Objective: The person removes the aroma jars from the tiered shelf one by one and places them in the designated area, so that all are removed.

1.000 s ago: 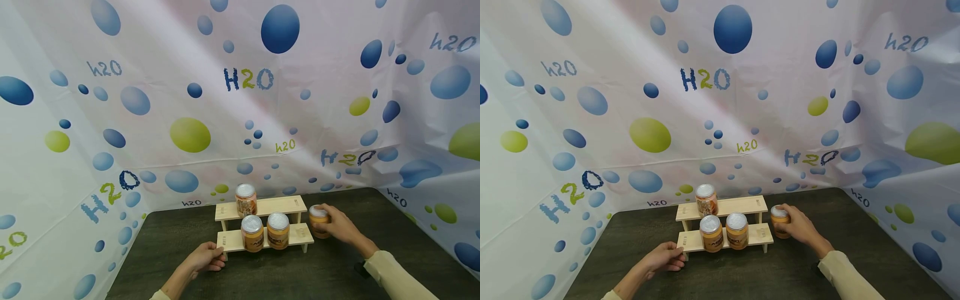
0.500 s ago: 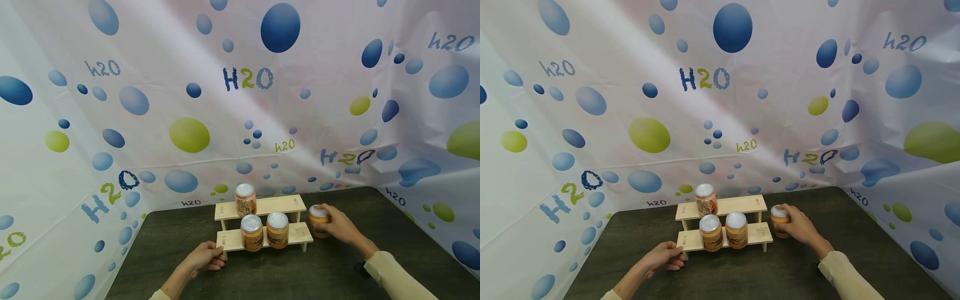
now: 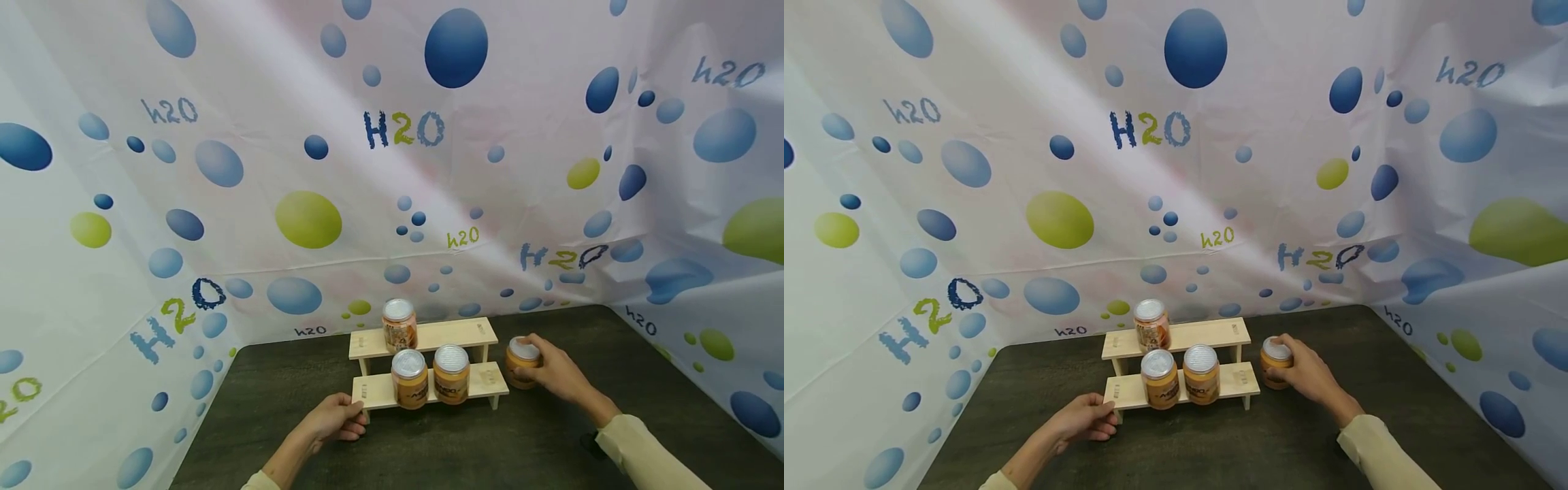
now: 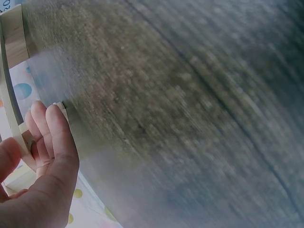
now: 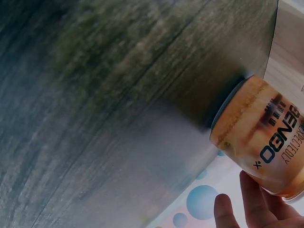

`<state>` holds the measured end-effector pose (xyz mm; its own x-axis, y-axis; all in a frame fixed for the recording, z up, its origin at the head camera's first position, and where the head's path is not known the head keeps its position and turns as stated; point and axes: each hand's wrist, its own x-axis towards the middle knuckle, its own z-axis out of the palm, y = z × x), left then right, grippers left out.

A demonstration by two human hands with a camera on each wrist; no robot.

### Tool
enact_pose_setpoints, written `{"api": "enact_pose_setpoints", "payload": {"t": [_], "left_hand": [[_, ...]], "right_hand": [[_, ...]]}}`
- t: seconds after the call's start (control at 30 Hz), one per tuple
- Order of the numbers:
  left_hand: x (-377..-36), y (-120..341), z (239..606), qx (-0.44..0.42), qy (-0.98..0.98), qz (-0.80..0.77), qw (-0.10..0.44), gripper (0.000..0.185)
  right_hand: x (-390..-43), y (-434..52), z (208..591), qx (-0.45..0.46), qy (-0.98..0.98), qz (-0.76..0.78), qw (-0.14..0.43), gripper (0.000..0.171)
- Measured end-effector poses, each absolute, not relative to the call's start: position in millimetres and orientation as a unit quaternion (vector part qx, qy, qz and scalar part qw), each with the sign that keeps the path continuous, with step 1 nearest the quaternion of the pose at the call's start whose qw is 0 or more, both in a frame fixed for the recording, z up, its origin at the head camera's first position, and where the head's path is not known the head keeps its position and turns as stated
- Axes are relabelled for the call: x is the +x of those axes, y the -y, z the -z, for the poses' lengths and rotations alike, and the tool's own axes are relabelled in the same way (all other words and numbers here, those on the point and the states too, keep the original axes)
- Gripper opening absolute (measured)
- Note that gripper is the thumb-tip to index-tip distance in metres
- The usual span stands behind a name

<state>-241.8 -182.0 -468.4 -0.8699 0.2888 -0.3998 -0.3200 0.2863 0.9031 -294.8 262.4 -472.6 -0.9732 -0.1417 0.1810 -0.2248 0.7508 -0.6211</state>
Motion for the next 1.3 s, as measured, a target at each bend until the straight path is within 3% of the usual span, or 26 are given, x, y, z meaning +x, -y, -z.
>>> {"api": "enact_pose_setpoints", "payload": {"t": [0.4,0.67,0.83,1.13,1.3], "left_hand": [[-243,183,470,-0.009,-0.764,-0.593,0.254,0.03],[-243,184,470,-0.003,-0.762,-0.595,0.255,0.03],[-242,184,469,-0.001,-0.765,-0.591,0.255,0.03],[-242,183,467,-0.006,-0.766,-0.59,0.254,0.03],[-241,183,466,-0.008,-0.765,-0.591,0.255,0.03]], "right_hand": [[-294,-263,473,0.101,0.931,-0.343,0.066,0.054],[-292,-261,465,0.118,0.928,-0.343,0.087,0.074],[-295,-250,436,0.135,0.924,-0.343,0.104,0.079],[-309,-205,374,0.219,0.906,-0.341,0.123,0.067],[-317,-171,356,0.264,0.891,-0.355,0.105,0.063]]}}
